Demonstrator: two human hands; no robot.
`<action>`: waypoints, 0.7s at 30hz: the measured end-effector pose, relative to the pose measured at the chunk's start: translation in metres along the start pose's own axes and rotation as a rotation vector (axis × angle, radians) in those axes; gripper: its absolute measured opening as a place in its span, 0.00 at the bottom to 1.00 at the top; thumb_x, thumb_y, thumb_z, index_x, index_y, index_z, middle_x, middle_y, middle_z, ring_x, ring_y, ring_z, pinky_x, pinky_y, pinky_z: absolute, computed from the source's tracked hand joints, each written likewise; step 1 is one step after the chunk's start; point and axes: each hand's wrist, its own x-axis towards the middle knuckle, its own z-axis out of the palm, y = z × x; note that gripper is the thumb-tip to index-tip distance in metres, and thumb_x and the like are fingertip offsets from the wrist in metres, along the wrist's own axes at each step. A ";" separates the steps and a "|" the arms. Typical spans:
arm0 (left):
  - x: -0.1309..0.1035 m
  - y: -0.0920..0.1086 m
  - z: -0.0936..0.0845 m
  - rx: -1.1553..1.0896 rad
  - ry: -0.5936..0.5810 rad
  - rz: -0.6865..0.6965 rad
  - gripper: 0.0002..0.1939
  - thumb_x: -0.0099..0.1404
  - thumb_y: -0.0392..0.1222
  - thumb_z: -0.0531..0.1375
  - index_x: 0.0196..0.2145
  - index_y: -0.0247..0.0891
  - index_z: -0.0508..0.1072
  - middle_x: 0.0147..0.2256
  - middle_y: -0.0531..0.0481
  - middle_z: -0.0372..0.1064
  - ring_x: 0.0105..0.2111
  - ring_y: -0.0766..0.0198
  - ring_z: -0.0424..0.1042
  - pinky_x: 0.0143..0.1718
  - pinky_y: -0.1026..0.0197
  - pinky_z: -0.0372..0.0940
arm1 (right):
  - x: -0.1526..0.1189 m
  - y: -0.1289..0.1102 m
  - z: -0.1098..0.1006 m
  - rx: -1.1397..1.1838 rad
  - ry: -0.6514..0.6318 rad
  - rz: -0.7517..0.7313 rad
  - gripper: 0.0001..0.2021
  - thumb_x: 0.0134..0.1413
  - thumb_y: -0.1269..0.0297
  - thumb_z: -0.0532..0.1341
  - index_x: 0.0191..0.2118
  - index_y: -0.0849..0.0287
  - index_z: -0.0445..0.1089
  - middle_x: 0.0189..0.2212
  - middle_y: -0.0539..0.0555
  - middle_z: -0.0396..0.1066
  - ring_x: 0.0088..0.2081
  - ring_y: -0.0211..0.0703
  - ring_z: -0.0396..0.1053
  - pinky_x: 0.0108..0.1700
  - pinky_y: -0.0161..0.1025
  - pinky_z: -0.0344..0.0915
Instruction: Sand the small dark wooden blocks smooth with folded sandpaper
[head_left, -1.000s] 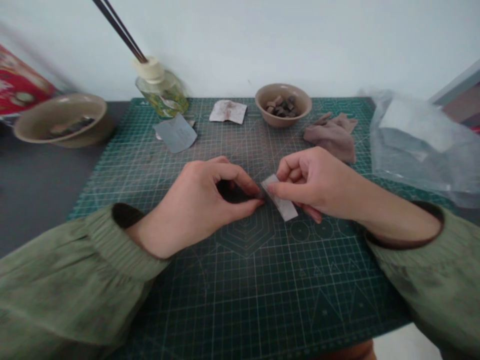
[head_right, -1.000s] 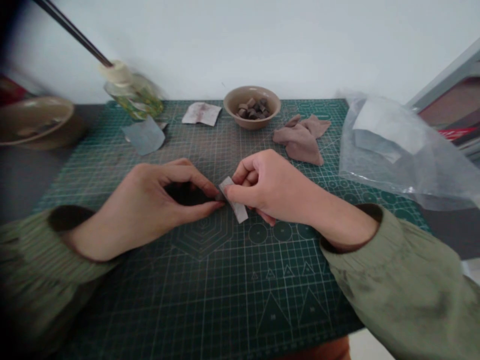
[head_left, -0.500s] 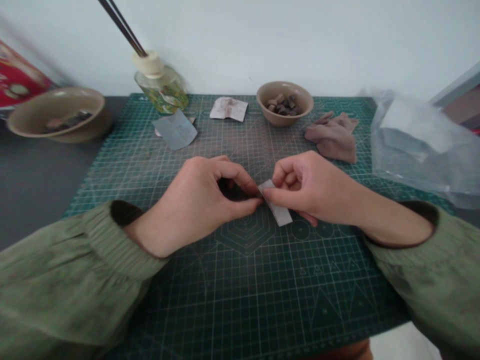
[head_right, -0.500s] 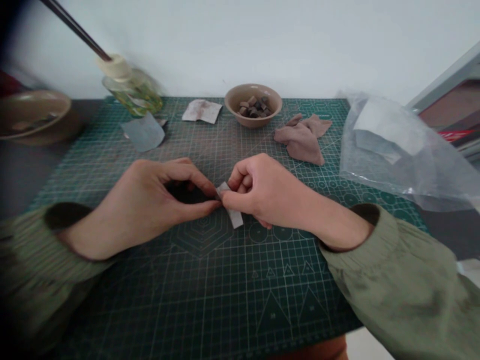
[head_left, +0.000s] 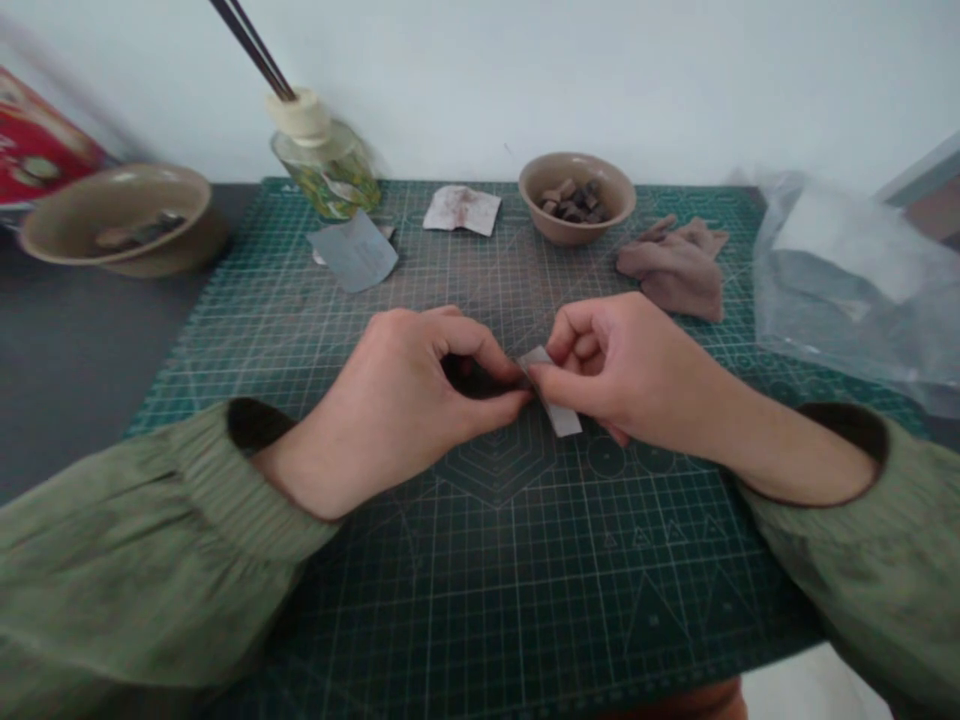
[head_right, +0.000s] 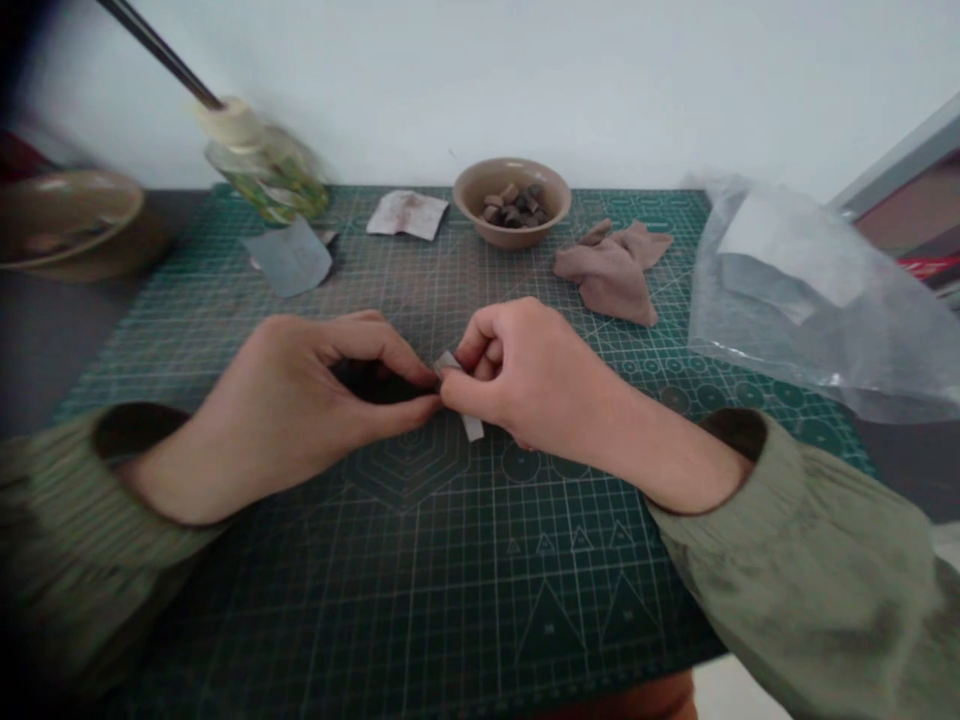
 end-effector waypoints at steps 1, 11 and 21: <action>0.000 0.000 0.000 -0.004 0.001 -0.001 0.00 0.64 0.40 0.74 0.34 0.44 0.88 0.35 0.54 0.85 0.34 0.62 0.81 0.39 0.58 0.69 | 0.000 0.001 0.000 -0.026 0.033 -0.022 0.12 0.57 0.74 0.72 0.30 0.56 0.69 0.15 0.43 0.72 0.12 0.32 0.65 0.15 0.31 0.53; 0.001 -0.003 0.000 0.030 -0.021 0.073 0.05 0.64 0.38 0.74 0.39 0.44 0.87 0.37 0.55 0.83 0.35 0.62 0.79 0.39 0.58 0.69 | 0.001 0.001 -0.008 0.038 0.256 -0.058 0.16 0.60 0.75 0.73 0.29 0.55 0.68 0.13 0.43 0.71 0.11 0.33 0.63 0.13 0.32 0.51; 0.001 -0.003 0.000 0.036 -0.006 0.088 0.07 0.65 0.38 0.73 0.41 0.44 0.87 0.35 0.54 0.82 0.33 0.64 0.77 0.36 0.59 0.66 | 0.000 0.009 -0.010 0.090 0.175 -0.070 0.14 0.61 0.68 0.75 0.31 0.55 0.70 0.15 0.44 0.73 0.10 0.34 0.65 0.12 0.29 0.52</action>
